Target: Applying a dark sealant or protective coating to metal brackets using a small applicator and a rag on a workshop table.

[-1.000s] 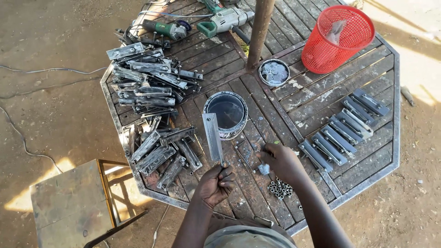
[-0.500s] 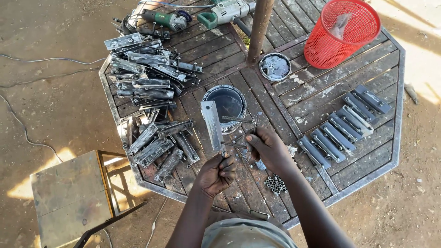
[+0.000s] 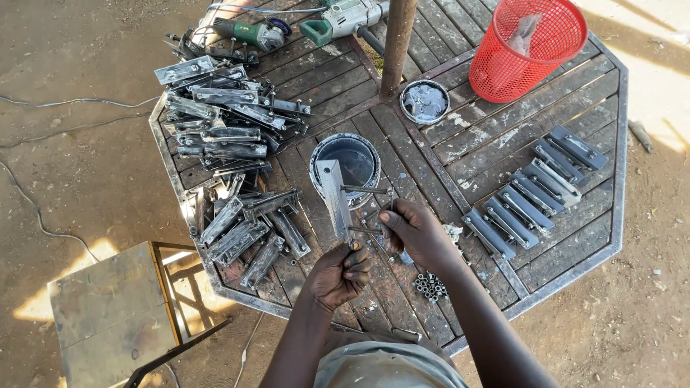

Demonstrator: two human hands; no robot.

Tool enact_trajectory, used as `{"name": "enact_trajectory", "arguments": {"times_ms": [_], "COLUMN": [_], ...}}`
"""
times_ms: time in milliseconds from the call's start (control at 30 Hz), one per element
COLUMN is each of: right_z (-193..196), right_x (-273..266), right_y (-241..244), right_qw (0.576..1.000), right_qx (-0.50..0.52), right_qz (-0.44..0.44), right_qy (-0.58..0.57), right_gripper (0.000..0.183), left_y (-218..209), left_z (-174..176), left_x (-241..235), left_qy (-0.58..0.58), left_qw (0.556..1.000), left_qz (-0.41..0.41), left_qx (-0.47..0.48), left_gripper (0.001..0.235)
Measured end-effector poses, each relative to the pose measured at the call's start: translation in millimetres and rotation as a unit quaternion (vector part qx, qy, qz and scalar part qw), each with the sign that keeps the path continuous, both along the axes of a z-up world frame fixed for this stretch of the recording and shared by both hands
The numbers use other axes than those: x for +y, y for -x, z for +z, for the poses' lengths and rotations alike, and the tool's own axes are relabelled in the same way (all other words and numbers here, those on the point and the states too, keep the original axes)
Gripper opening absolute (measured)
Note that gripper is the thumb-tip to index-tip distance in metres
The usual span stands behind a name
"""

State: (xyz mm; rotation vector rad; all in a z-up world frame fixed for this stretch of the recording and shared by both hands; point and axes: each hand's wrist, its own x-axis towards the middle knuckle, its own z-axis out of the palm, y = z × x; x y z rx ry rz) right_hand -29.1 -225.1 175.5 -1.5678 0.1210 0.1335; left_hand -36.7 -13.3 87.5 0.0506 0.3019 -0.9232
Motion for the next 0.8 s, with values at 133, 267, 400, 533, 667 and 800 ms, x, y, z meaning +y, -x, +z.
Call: {"name": "enact_trajectory", "arguments": {"times_ms": [133, 267, 400, 533, 667, 800], "right_z": [-2, -5, -9, -11, 27, 34], "right_x": [-1, -2, -1, 4, 28, 38], "right_y": [-1, -2, -1, -2, 4, 6], "right_qw": [1.0, 1.0, 1.0, 1.0, 0.998, 0.996], "right_qx": [0.001, -0.001, 0.009, 0.018, 0.037, 0.046], "right_qz": [0.001, 0.011, 0.001, -0.011, -0.053, -0.072], "right_qy": [-0.001, 0.001, 0.007, -0.006, 0.018, 0.019], "right_gripper": [0.021, 0.021, 0.023, 0.026, 0.028, 0.034], "left_y": [-2, -1, 0, 5, 7, 6], "left_z": [0, -7, -5, -18, -22, -27], "left_x": [0, 1, 0, -5, -11, -17], "left_qy": [-0.008, -0.02, -0.026, -0.042, -0.05, -0.052], "left_qw": [1.0, 1.0, 1.0, 0.999, 0.999, 0.998], "left_qz": [-0.004, -0.004, -0.015, -0.022, -0.009, 0.01], "left_qx": [-0.003, -0.003, 0.001, -0.008, -0.01, 0.017], "left_gripper": [0.014, 0.015, 0.017, 0.019, 0.021, 0.018]}}
